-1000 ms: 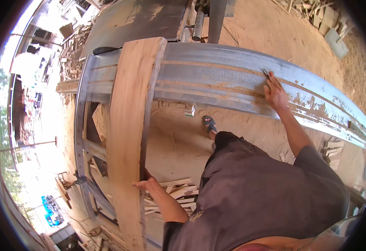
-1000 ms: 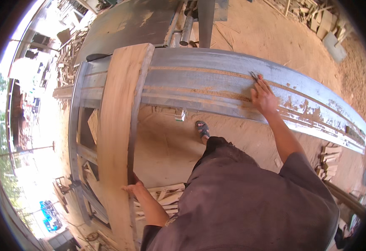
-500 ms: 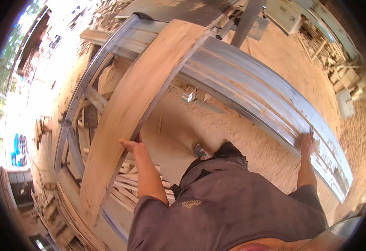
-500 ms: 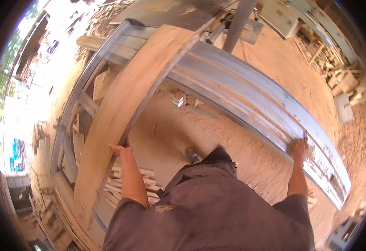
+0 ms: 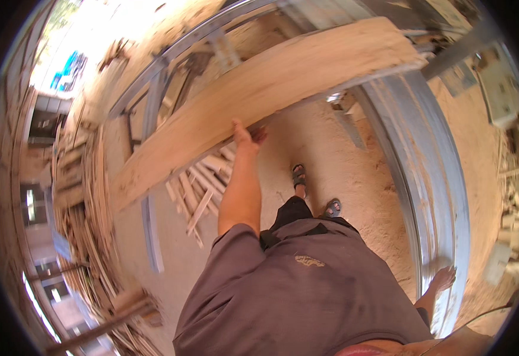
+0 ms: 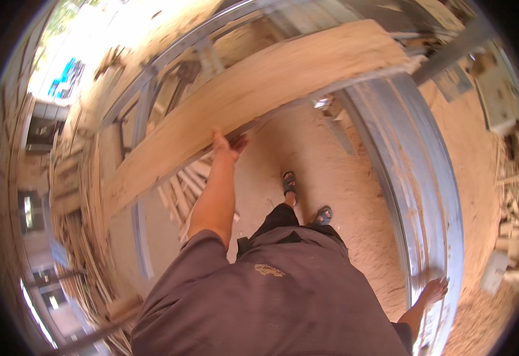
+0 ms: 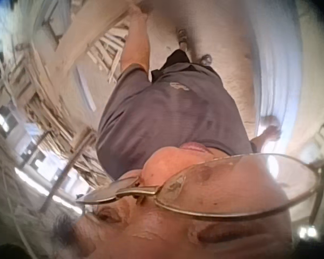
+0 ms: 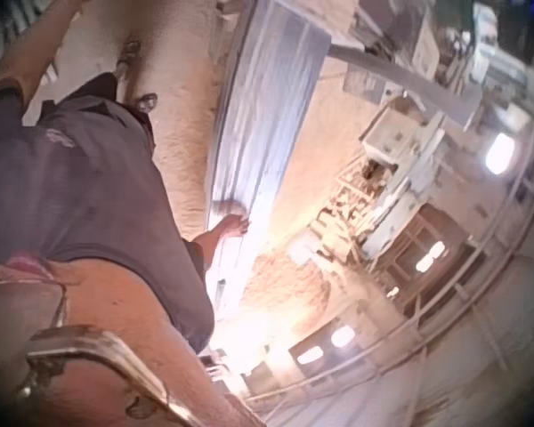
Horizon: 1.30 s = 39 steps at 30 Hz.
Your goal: The person uses a table saw to cut a large wooden plank, then measures and marks the plank with a tape measure and pencil.
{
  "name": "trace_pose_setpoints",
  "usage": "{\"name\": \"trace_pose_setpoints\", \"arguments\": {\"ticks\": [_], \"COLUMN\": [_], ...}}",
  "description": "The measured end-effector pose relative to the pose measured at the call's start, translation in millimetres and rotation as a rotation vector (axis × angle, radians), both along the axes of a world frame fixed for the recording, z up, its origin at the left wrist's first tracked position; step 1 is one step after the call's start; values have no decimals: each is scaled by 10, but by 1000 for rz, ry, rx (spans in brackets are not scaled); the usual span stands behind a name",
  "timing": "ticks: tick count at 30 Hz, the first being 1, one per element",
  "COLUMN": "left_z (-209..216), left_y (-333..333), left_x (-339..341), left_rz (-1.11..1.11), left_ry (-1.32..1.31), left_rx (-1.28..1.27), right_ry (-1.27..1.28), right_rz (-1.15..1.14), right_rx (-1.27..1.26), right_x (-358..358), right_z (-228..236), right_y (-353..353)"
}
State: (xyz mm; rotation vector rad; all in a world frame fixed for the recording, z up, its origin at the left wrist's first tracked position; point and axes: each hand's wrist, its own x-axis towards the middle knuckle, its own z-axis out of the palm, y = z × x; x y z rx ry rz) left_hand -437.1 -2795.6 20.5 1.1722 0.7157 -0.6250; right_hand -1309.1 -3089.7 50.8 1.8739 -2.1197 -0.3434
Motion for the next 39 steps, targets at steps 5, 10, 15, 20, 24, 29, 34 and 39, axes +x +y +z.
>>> {"name": "trace_pose_setpoints", "arguments": {"ticks": [5,10,15,20,24,29,34,39], "left_z": [195,281,275,389,365,505,532,553], "left_y": [-213,-139,642,2265,3386,3908,4118,4168], "left_x": [-184,-83,-155,-174,-136,295,590,670], "left_rz": [-63,-110,65,695,961,1038,992,885], "left_ry": [13,96,-27,-71,-140,-173,-235,-332], "left_rx": [49,10,-153,-239,-191,-244,-313,-295], "right_ry": [-348,-837,-1001,-1059,-1123,-1117,-884,-948], "right_rz": [496,927,1043,963,1005,1111,1478,1629], "right_rx": [-136,191,681,876,865,692,550,679], "right_x": [1398,3876,5243,5923,6535,7715,9053,10179], "right_z": [-39,258,387,209,367,551,602,396], "right_y": [-590,-427,180,682,1191,1597,2099,2625]}}
